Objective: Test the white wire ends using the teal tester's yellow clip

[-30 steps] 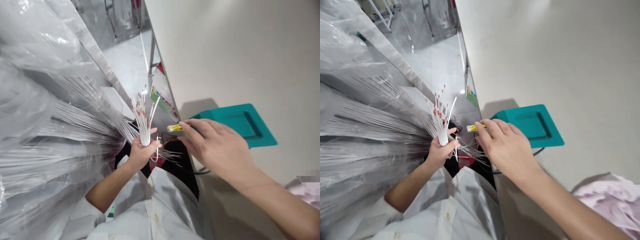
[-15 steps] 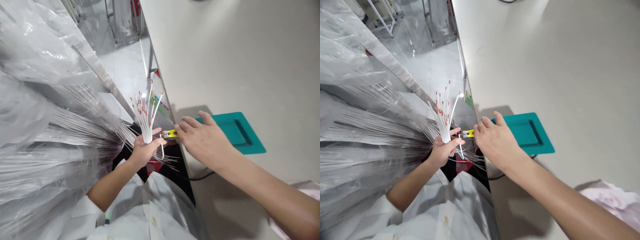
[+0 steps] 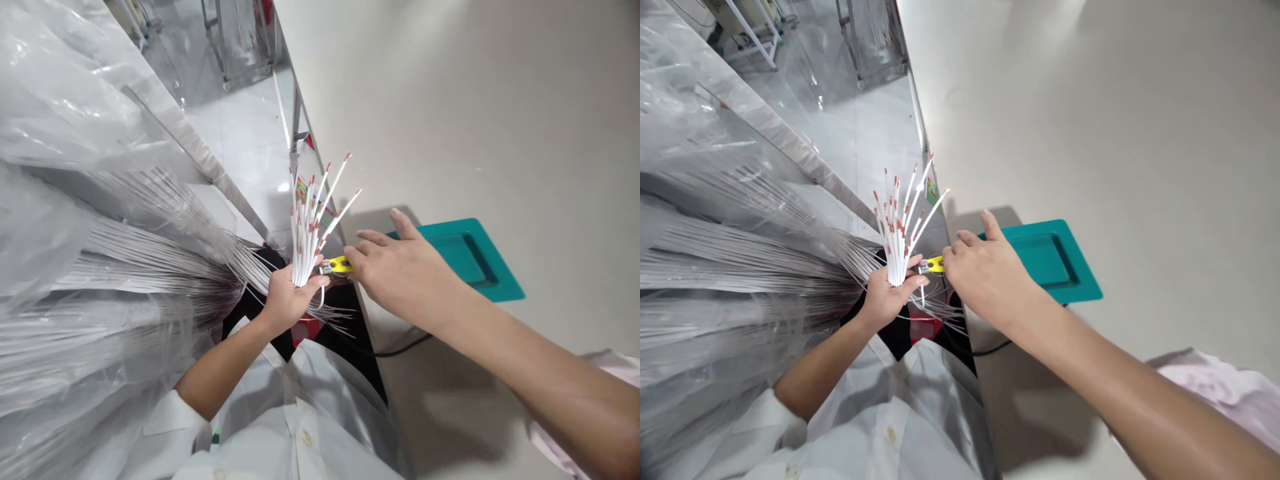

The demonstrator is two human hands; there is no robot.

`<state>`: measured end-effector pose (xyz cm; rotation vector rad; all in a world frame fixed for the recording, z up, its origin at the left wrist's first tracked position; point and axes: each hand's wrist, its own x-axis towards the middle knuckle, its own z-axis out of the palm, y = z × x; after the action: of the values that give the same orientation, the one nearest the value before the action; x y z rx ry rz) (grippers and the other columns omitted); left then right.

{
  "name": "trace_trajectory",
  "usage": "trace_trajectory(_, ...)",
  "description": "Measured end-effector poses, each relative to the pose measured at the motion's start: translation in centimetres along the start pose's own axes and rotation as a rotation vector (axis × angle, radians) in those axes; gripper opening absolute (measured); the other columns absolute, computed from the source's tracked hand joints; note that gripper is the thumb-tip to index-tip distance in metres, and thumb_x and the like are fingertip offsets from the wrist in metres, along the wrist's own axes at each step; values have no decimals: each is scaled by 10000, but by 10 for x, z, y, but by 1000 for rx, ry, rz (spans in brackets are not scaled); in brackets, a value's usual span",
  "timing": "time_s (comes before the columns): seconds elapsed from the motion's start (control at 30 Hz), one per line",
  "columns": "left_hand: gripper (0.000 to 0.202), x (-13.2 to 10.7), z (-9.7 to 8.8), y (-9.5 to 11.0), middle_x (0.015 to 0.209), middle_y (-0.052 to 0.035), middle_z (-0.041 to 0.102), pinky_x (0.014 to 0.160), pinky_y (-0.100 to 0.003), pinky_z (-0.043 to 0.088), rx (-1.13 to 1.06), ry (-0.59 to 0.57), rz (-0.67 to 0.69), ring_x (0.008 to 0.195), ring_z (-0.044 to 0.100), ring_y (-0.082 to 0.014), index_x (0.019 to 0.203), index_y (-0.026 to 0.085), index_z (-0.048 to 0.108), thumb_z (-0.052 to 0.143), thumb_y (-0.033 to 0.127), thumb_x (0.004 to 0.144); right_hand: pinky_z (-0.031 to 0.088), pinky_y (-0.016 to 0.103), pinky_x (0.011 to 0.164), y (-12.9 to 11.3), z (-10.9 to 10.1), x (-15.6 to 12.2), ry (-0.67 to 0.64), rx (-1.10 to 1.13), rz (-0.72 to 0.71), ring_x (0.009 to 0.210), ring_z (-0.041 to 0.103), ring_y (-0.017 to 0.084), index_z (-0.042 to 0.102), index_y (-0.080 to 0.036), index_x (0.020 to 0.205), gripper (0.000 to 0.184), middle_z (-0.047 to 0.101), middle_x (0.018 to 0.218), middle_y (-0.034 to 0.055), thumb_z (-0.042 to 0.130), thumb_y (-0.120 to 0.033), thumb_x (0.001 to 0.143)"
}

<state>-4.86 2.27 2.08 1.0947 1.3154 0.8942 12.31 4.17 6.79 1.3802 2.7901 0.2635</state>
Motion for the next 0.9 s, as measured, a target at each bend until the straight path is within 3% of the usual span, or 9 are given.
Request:
trace_trajectory(0.1,357,0,0,1,880,-52,727,762,-298,511,1,11,-1,784,654,-182,1021,167,698,707,193,665,268,603,972,0,3,-2,28,-7,27,888,577,296,641,-121,986,221,671,810,137,491,-176,833)
trace_trajectory(0.23,374,-1,0,-2,881,-54,727,777,-296,506,-11,21,-8,804,657,-186,1034,165,691,714,189,661,269,614,962,0,7,-6,68,80,38,929,569,319,520,-94,1231,450,659,948,166,524,-340,854)
trace_trajectory(0.47,406,-5,-6,-6,810,-54,715,758,-282,495,-41,11,-30,767,640,-163,1071,151,670,710,240,677,272,595,971,1,9,-6,35,27,17,882,594,311,513,-80,1241,592,671,952,169,601,-458,793)
trace_trajectory(0.57,405,-10,-9,-5,739,-27,696,642,-251,486,-68,39,-55,638,604,-124,1044,154,667,726,250,654,286,606,963,1,6,-8,99,72,3,906,605,315,550,-107,1198,570,676,974,168,528,-530,818)
trace_trajectory(0.7,292,-18,-15,-1,565,23,615,409,-202,362,-156,98,-119,396,439,-53,860,137,669,746,265,609,462,439,858,-15,2,-16,324,239,33,898,633,259,612,-177,1126,357,690,994,115,533,-399,857)
trace_trajectory(0.8,198,-24,-22,4,428,53,514,349,-187,269,-197,90,-147,340,357,-38,734,129,657,739,259,609,530,338,761,-39,7,-20,490,486,135,853,653,205,656,-217,1046,224,703,949,74,549,-219,850)
trace_trajectory(0.9,206,-31,-30,8,481,22,580,351,-185,267,-273,29,-139,347,359,-32,739,131,665,734,284,619,553,333,741,-61,19,-18,461,887,270,838,654,188,682,-227,998,196,696,912,63,569,-209,838)
